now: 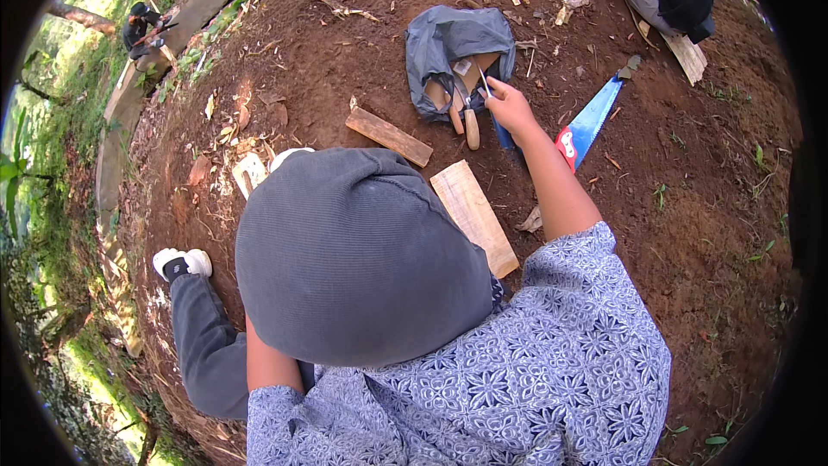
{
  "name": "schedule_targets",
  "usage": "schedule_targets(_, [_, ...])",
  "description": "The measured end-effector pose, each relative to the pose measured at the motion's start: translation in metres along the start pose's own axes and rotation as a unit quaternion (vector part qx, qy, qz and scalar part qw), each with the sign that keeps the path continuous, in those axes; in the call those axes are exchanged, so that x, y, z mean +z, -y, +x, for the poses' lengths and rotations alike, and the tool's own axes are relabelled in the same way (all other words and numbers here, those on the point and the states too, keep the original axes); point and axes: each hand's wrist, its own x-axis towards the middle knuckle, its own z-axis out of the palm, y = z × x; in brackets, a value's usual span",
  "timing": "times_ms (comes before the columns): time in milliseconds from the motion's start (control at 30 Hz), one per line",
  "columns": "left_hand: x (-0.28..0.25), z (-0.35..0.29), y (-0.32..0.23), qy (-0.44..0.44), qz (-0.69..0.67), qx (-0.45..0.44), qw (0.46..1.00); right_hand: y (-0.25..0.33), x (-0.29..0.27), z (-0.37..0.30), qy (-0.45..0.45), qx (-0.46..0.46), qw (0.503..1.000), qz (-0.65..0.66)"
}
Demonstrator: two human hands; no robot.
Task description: The person sits on the ground and uses a knife to carve a piece of wood held between their legs. They repeatedly scrape and shape the wood, occasionally lifting it to inspect the carved surface.
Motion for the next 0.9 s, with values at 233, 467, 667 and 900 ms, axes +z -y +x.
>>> schedule_targets(233, [-0.013, 0.012, 0.008, 0.005, 0.002, -0.007, 1.000, -0.038, -0.020, -0.008, -0.107, -0.027, 0.991, -0.075])
schedule_targets(467, [0.007, 0.016, 0.027, -0.096, 0.219, 0.161, 0.957, -0.071, -0.018, -0.056, -0.155, 0.031, 0.922, -0.354])
schedule_targets(667, [0.062, -0.033, 0.013, -0.133, 0.227, 0.127, 0.956, -0.093, -0.036, -0.052, -0.107, 0.025, 0.937, -0.332])
schedule_targets(900, [0.064, -0.038, 0.003, -0.119, 0.064, 0.078, 0.988, -0.102, -0.043, -0.058, -0.054, 0.120, 0.982, -0.134])
